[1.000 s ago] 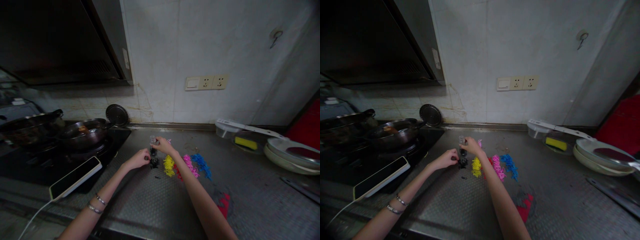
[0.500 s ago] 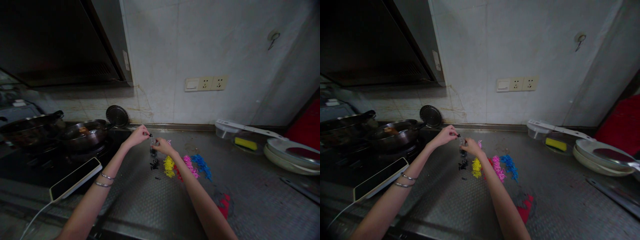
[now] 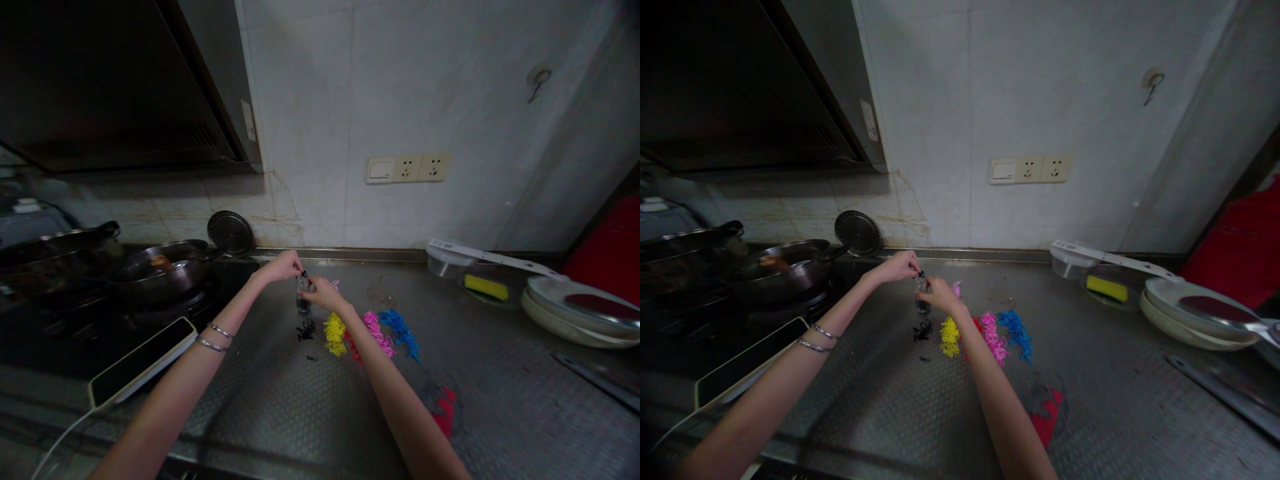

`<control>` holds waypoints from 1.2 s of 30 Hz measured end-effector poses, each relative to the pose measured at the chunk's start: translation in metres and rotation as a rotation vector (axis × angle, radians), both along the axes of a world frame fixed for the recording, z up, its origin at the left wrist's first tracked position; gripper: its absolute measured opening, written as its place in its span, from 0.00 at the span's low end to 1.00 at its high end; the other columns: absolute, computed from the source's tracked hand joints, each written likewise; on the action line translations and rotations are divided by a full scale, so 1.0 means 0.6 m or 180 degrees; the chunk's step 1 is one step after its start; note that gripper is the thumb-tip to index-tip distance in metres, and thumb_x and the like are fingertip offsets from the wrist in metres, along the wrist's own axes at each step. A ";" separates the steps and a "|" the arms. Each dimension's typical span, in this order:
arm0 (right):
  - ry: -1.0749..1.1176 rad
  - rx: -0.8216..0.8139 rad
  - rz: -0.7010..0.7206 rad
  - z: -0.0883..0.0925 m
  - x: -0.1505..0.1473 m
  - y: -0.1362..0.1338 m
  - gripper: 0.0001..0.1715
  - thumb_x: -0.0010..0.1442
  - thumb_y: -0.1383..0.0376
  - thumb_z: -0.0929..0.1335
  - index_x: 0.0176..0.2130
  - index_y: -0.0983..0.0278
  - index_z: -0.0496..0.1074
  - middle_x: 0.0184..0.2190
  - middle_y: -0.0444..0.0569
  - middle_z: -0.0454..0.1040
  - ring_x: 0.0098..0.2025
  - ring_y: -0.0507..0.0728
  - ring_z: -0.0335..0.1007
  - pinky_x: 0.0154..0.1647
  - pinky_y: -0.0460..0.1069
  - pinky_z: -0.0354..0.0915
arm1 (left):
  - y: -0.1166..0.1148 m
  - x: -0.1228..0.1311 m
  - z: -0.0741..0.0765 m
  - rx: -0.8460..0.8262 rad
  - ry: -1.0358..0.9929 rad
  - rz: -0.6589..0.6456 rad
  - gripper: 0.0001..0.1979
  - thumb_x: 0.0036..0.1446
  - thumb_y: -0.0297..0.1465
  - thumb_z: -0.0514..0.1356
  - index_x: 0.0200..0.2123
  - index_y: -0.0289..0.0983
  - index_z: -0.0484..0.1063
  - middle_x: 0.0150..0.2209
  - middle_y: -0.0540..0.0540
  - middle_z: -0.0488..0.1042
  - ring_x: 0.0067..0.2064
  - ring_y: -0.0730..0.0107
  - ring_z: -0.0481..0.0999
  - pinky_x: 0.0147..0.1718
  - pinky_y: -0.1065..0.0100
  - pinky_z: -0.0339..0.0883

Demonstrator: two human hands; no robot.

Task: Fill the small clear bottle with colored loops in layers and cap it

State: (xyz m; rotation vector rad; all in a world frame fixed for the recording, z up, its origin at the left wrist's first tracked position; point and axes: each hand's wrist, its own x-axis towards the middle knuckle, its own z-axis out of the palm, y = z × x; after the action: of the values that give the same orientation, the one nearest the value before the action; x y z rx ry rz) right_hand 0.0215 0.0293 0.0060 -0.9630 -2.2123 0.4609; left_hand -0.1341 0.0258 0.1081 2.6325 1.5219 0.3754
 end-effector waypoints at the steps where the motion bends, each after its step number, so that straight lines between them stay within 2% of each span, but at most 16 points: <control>1: 0.0003 -0.0002 0.0018 0.001 0.001 -0.001 0.16 0.51 0.56 0.67 0.33 0.67 0.69 0.29 0.48 0.70 0.28 0.50 0.62 0.27 0.43 0.53 | 0.002 0.003 0.003 -0.0051 0.0038 -0.0005 0.08 0.43 0.23 0.59 0.28 0.33 0.78 0.28 0.46 0.76 0.28 0.73 0.70 0.28 0.74 0.58; 10: -0.0024 0.0013 0.0057 0.006 0.002 -0.003 0.17 0.51 0.56 0.67 0.34 0.67 0.69 0.29 0.47 0.69 0.27 0.50 0.61 0.27 0.43 0.53 | 0.028 0.009 0.011 -0.0526 0.0114 -0.0192 0.06 0.39 0.24 0.61 0.25 0.35 0.78 0.22 0.47 0.77 0.24 0.74 0.70 0.25 0.76 0.56; 21: -0.0083 -0.0065 -0.0027 0.005 0.002 -0.003 0.18 0.51 0.54 0.67 0.34 0.67 0.69 0.29 0.47 0.70 0.27 0.50 0.61 0.26 0.43 0.52 | 0.019 0.023 0.033 -0.0817 0.0535 -0.0174 0.10 0.42 0.23 0.58 0.27 0.34 0.79 0.21 0.49 0.76 0.21 0.77 0.64 0.24 0.75 0.54; 31: -0.0049 -0.0112 -0.0002 0.008 0.002 -0.005 0.17 0.51 0.56 0.67 0.35 0.67 0.69 0.30 0.48 0.70 0.28 0.51 0.63 0.27 0.43 0.54 | 0.021 0.019 0.035 -0.0801 0.0542 -0.0279 0.10 0.43 0.25 0.58 0.31 0.33 0.78 0.27 0.46 0.78 0.24 0.75 0.68 0.24 0.75 0.56; 36: -0.0071 -0.0147 -0.0060 0.008 0.003 -0.005 0.18 0.50 0.56 0.68 0.36 0.67 0.69 0.29 0.47 0.70 0.29 0.51 0.63 0.28 0.44 0.54 | 0.022 0.023 0.039 -0.0739 0.0540 -0.0150 0.09 0.43 0.26 0.59 0.29 0.33 0.78 0.24 0.46 0.77 0.23 0.76 0.67 0.24 0.74 0.56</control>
State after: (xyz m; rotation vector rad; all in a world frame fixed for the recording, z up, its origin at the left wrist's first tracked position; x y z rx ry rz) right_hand 0.0232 0.0264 0.0106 -1.0171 -2.2192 0.4968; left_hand -0.1203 0.0389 0.1316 2.5650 1.4447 -0.0288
